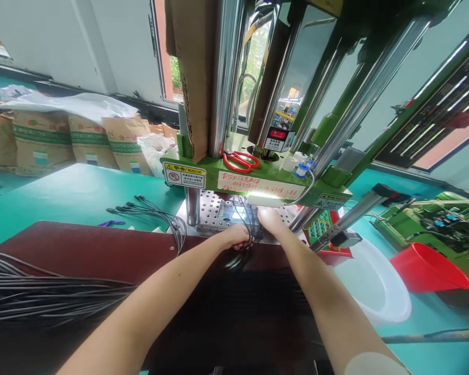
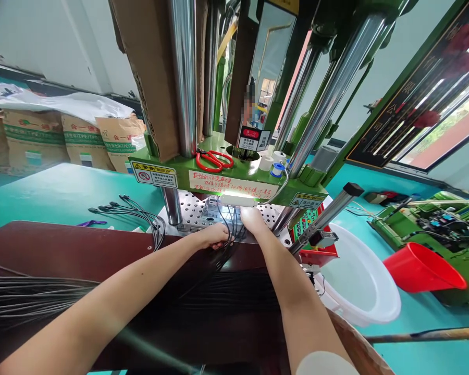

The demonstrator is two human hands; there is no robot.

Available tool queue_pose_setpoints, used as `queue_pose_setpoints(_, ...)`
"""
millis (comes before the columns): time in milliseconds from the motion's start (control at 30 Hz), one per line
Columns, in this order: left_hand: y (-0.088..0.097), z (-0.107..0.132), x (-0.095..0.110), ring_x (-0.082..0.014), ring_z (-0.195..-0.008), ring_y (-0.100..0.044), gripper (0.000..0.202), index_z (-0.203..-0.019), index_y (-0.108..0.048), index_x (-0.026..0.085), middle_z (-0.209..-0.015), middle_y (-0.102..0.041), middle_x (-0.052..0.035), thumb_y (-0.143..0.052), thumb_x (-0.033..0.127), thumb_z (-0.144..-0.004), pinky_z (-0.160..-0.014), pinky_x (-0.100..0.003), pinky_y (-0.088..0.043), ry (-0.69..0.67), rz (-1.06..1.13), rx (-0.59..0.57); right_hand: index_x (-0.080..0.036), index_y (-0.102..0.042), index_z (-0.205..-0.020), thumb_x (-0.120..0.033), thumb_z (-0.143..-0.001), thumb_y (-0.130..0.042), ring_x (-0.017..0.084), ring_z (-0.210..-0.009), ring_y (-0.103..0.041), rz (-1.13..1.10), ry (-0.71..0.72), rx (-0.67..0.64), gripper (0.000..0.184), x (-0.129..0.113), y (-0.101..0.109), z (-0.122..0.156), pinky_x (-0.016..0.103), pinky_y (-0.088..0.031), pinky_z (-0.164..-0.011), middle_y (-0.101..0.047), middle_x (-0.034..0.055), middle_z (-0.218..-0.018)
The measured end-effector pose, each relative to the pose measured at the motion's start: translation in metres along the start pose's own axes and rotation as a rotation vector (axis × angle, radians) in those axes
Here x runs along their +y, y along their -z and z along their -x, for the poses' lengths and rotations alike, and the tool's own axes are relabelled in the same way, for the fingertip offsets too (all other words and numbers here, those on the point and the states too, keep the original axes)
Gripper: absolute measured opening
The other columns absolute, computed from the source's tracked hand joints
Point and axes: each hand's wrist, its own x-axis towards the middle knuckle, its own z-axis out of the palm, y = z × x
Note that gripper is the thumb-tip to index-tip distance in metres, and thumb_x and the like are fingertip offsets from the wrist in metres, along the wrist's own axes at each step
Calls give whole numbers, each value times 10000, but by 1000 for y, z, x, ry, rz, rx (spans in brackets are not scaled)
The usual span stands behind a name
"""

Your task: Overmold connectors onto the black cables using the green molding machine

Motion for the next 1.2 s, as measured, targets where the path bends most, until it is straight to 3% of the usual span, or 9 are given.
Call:
queue_pose_setpoints(133, 15, 2, 0, -68, -306, -353, 178, -471, -537, 142, -391, -494, 10, -549, 179, -644, -332, -195, -257, 11, -143, 101, -147, -572, -1107, -168, -883, -336, 226, -930, -597, -4, -29, 5, 326, -1, -2, 4, 305, -406, -813, -647, 130, -1040)
queue_pose_setpoints(267, 34, 4, 2, -98, -387, -449, 164, -598, -556, 161, -478, -562, 7, -495, 270, -705, -412, -215, -344, -5, -256, 283, -143, -609, -1050, -234, -900, -310, 228, -970, -582, -28, -93, 24, 347, -9, 2, 5, 299, -406, -818, -644, 133, -1041)
queue_pose_setpoints(400, 41, -2, 5, -198, -722, -595, 283, -916, -551, 184, -716, -644, -40, -440, 397, -766, -627, -287, -432, -33, -345, 533, -172, -594, -1094, -344, -900, -320, 202, -1015, -562, -71, -139, 27, 378, -22, 6, 0, 271, -403, -832, -634, 86, -1089)
queue_pose_setpoints(533, 39, -9, 3, -258, -914, -579, 374, -1104, -463, 176, -874, -641, -88, -477, 314, -756, -747, -342, -415, -18, -412, 680, -149, -606, -1080, -250, -848, -400, 197, -986, -579, -81, -173, 1, 327, -26, 3, -5, 263, -407, -827, -635, 97, -1088)
queue_pose_setpoints(633, 40, -13, -2, -247, -939, -574, 330, -1104, -470, 181, -898, -643, -85, -440, 255, -784, -766, -332, -408, -27, -433, 703, -144, -603, -1088, -199, -824, -404, 207, -1019, -565, -63, -181, 11, 335, -25, -1, -5, 272, -400, -846, -623, 107, -1111)
queue_pose_setpoints(800, 38, -21, -8, -227, -892, -589, 386, -1139, -448, 178, -864, -653, -62, -446, 370, -804, -758, -314, -412, -47, -441, 707, -125, -598, -1088, -197, -832, -386, 209, -958, -592, -10, -176, 6, 341, -25, -6, -6, 289, -404, -848, -642, 120, -1055)
queue_pose_setpoints(1033, 39, -25, -5, -229, -874, -595, 379, -1144, -446, 148, -889, -647, -87, -444, 197, -768, -742, -311, -408, -53, -490, 712, -130, -586, -1077, -243, -871, -371, 211, -985, -581, 94, -74, 1, 319, -29, 4, -5, 301, -426, -847, -622, 135, -1084)
queue_pose_setpoints(1200, 44, -20, -7, -240, -909, -590, 382, -1147, -466, 159, -877, -651, -82, -433, 177, -767, -765, -314, -404, -73, -522, 706, -83, -583, -1005, -113, -842, -396, 219, -864, -628, 190, 21, 1, 250, -43, 6, 1, 303, -475, -741, -652, 167, -888)
